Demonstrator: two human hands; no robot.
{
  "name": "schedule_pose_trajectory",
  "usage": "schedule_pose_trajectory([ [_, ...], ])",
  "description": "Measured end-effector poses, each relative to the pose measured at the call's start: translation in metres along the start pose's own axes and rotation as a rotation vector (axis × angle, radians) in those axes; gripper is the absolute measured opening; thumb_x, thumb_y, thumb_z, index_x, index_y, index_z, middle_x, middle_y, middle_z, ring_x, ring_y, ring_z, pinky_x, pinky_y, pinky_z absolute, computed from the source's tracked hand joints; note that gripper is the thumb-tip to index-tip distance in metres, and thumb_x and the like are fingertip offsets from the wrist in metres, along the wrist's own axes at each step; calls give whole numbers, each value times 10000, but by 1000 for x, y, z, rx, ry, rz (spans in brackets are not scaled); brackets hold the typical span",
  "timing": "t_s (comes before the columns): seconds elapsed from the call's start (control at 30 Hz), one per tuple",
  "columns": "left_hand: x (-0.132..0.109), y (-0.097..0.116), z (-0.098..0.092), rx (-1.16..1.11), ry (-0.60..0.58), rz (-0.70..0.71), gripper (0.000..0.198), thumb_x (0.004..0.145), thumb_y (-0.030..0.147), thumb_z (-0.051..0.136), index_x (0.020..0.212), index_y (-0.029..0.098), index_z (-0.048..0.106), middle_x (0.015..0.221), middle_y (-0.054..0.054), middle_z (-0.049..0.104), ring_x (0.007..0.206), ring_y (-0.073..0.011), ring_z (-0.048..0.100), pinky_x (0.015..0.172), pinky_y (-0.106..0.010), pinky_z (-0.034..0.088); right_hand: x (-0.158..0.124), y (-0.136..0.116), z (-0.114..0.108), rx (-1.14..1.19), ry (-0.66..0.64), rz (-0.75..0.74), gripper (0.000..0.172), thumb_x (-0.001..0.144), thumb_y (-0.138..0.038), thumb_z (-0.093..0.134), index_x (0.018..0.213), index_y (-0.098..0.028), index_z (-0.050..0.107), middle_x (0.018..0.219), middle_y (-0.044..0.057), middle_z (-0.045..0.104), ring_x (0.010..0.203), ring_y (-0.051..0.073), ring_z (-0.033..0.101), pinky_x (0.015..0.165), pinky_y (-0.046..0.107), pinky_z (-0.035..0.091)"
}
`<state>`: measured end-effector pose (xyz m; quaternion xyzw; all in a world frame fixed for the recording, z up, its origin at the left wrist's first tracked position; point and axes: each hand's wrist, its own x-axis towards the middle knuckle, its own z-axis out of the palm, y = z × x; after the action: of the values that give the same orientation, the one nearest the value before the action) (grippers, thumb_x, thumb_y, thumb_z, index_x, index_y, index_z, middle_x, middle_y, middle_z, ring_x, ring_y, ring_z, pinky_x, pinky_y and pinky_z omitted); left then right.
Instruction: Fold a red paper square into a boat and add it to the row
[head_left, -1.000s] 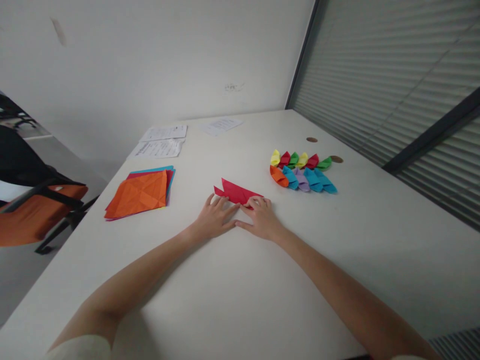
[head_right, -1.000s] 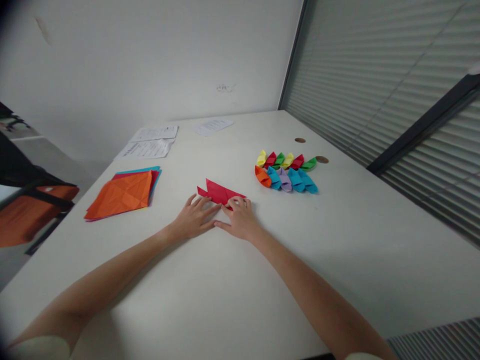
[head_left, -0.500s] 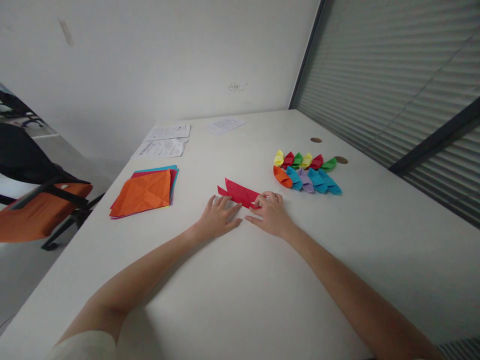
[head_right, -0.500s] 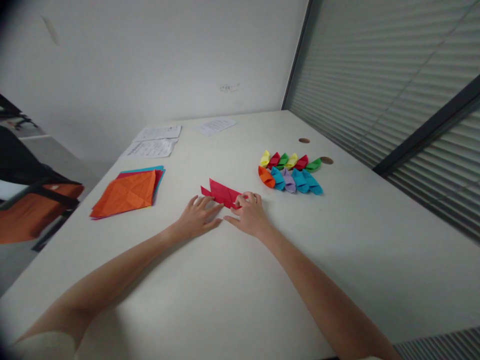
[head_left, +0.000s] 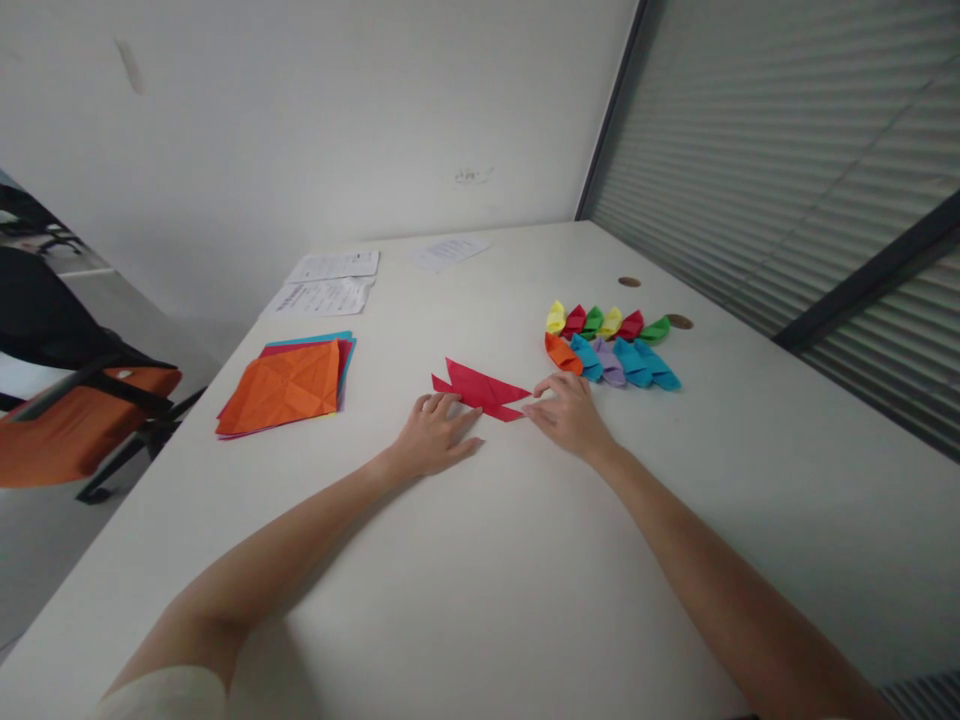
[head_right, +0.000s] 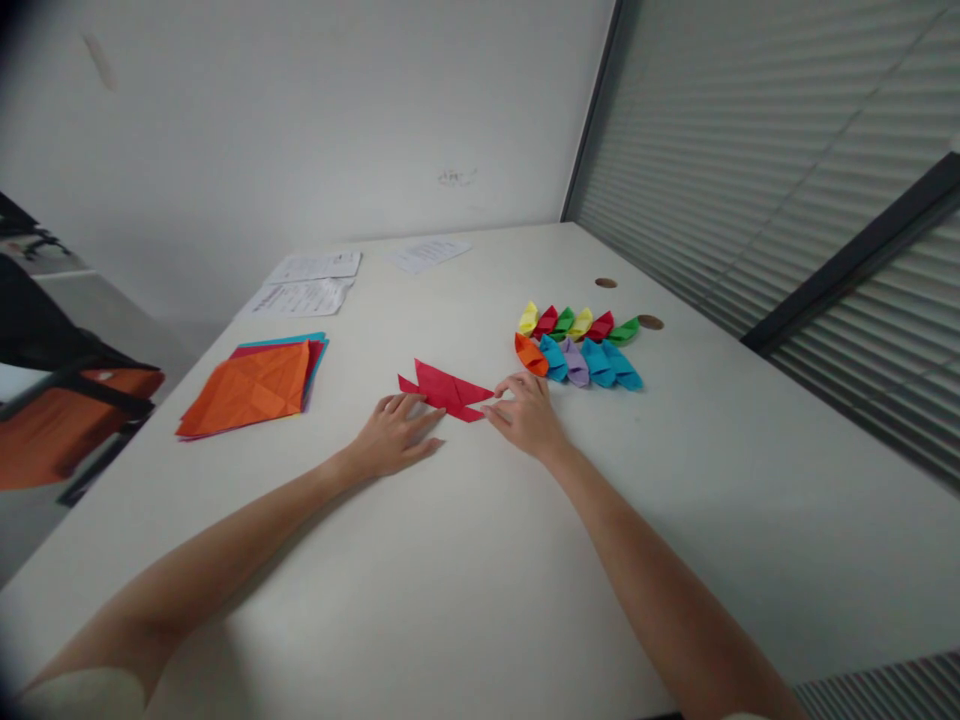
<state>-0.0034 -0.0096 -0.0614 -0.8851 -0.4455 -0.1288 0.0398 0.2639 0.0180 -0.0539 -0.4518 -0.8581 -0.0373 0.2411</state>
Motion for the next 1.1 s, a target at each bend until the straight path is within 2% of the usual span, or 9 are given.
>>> schedule_pose_trajectory([
  [0.03,0,0,0,-7,2,3,519,911,559,470,1362,308,523,1322,-129,515,1232,-315,470,1030,-531,349,0,-5,1,13,29,4,363,965,-401,461,849,-236,763,1025,76,639,1065,250,460,949,418,330],
  [0.1,1,0,0,-25,12,8,559,908,580,462,1386,293,499,1297,-141,538,1217,-315,482,1005,-531,352,1,-17,4,44,41,-15,366,981,-381,424,926,-222,749,1025,77,646,1051,233,488,944,402,339],
  [0.2,1,1,1,-68,18,43,585,920,551,462,1431,266,436,1325,-141,554,1225,-292,493,1001,-505,352,1,-32,10,76,-61,-94,383,980,-419,423,1108,-187,701,1076,100,643,1036,225,527,928,388,363],
  [0.33,1,0,3,-117,0,110,558,929,495,482,1433,264,426,1379,-127,538,1263,-269,487,1016,-468,364,0,-37,18,53,-173,-85,521,944,-527,456,1287,-162,597,1189,140,607,1103,252,532,937,397,384],
  [0.57,1,0,7,-58,48,-44,530,931,506,458,1330,164,523,1347,-168,554,1201,-285,548,1032,-465,390,1,-33,18,-3,-217,-80,535,932,-553,463,1277,-170,604,1163,139,622,1093,261,542,935,412,357],
  [0.8,-1,6,8,15,74,-129,548,930,506,440,1337,145,504,1346,-156,578,1180,-283,581,1140,-536,234,0,-31,19,0,-224,-71,521,925,-531,498,1291,-172,595,1178,136,622,1101,257,544,945,409,334],
  [1.0,-1,6,8,63,84,-221,529,916,503,451,1301,148,530,1364,-167,555,1262,-316,505,1130,-573,235,-2,-25,21,63,-240,-64,503,937,-499,491,1317,-181,579,1221,132,610,1142,255,529,969,418,335],
  [1.1,-1,4,7,74,126,-221,518,902,496,484,1292,161,541,1412,-155,502,1318,-343,425,1124,-563,251,-3,-23,22,96,-230,-64,502,938,-490,496,1328,-182,570,1244,134,599,1157,260,518,974,429,338],
])
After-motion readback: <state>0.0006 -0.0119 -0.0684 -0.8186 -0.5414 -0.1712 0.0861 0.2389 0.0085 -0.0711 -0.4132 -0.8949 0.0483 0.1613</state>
